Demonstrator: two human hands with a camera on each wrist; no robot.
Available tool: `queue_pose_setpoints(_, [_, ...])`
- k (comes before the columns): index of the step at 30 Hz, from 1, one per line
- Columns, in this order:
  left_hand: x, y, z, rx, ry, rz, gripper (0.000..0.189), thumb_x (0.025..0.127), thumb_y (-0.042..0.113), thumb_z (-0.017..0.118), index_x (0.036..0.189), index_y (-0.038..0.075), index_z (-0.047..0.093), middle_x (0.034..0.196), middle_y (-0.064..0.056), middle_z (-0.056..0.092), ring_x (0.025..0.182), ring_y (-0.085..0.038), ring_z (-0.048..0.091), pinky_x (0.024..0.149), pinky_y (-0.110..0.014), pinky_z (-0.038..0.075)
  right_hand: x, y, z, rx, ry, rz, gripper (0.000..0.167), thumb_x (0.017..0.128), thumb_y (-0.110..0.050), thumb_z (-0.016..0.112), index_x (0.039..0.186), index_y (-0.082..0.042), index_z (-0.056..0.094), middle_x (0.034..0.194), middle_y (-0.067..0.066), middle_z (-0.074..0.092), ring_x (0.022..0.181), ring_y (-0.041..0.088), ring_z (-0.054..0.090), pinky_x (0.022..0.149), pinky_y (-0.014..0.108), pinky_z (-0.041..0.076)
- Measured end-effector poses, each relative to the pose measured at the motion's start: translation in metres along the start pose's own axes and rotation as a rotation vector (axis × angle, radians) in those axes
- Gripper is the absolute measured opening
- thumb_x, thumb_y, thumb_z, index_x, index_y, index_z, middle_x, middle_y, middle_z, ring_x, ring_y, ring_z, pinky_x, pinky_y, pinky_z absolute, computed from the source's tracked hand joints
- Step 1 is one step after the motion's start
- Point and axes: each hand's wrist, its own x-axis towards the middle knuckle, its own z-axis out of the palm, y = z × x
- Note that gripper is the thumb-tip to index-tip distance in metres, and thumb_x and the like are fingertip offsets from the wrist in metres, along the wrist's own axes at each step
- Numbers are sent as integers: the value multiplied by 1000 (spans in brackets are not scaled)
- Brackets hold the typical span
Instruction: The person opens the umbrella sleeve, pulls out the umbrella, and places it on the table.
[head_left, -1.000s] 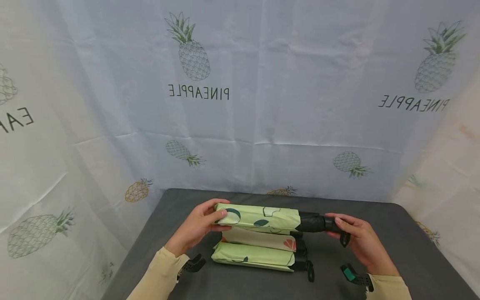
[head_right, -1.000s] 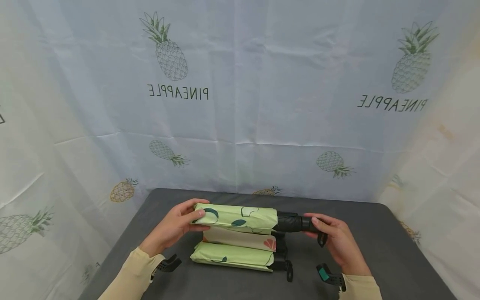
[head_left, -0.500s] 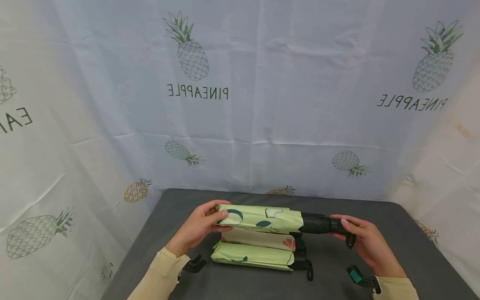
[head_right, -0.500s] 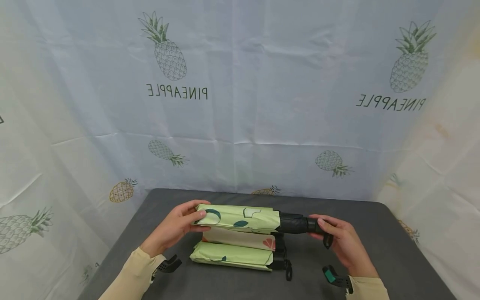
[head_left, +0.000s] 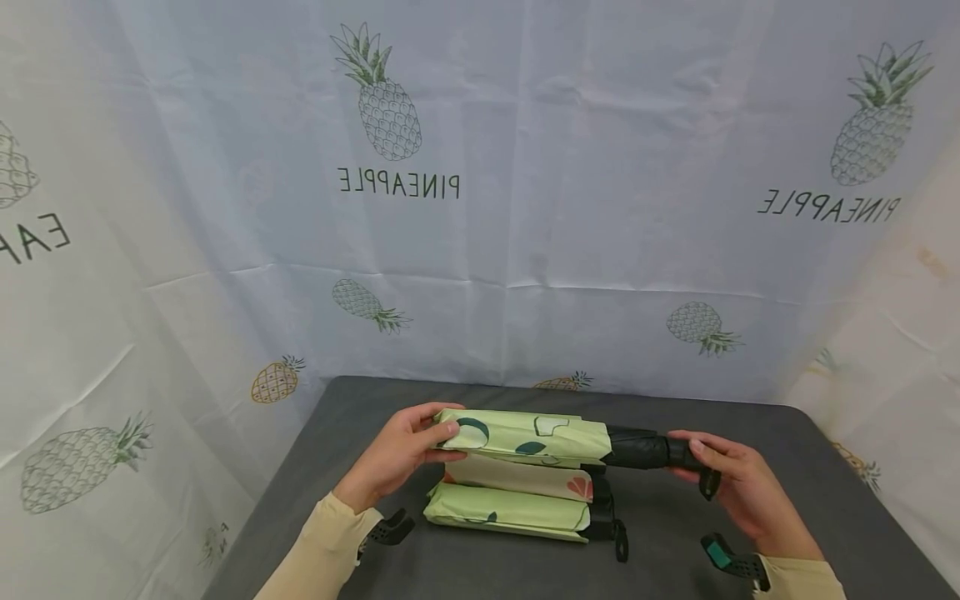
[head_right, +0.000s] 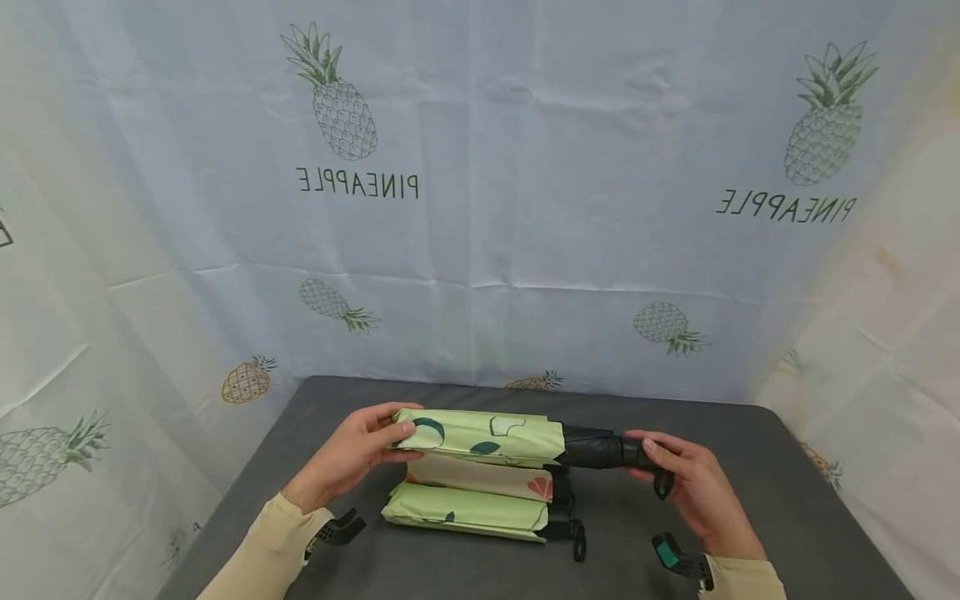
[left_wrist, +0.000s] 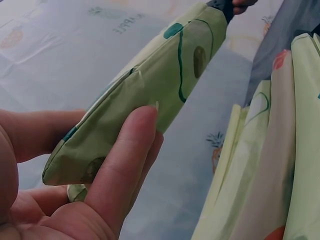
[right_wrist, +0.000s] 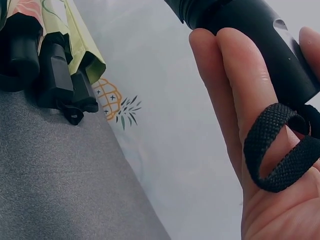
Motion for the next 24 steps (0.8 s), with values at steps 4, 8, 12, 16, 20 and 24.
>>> queue_pose_setpoints(4, [-1,1,0,-4,0,3,59,110,25,68,160,2,48,136,-15,65,120,-24,73,114,-60,57,0,-1,-1,5,5,0,38,118,-12,44,137,-22,76,128,-16,74,116,6,75,98,30,67])
queue_pose_setpoints(8, [-1,2,1,-4,-5,6,58,110,24,67,160,2,48,136,-16,65,120,-24,73,114,-58,58,-2,0,-4,17,-6,4,39,119,-12,43,137,-23,76,128,-16,74,116,7,75,99,31,67])
queue_pose_setpoints(12, [-1,3,1,-2,-7,11,58,110,25,67,160,2,49,138,-17,65,121,-25,73,114,-58,57,-6,0,-9,39,-35,-9,41,119,-10,40,140,-21,75,130,-15,74,117,8,75,99,31,67])
queue_pose_setpoints(16, [0,2,0,-4,0,10,58,110,25,68,159,2,50,139,-18,65,121,-26,73,115,-62,55,-9,0,-11,57,-62,-28,42,119,-9,38,143,-17,72,132,-14,74,119,8,74,100,31,66])
queue_pose_setpoints(20, [-1,1,-1,-9,-4,8,58,110,25,68,159,1,49,138,-17,66,121,-26,73,115,-63,54,-11,-1,-12,61,-73,-39,42,119,-8,38,144,-16,71,133,-13,74,120,7,74,100,31,66])
queue_pose_setpoints(24, [-1,0,-1,-9,-11,12,58,110,24,68,159,0,49,136,-16,67,120,-25,74,115,-63,54,-13,-2,-14,58,-67,-41,43,119,-8,38,143,-17,72,131,-13,75,116,11,77,98,29,67])
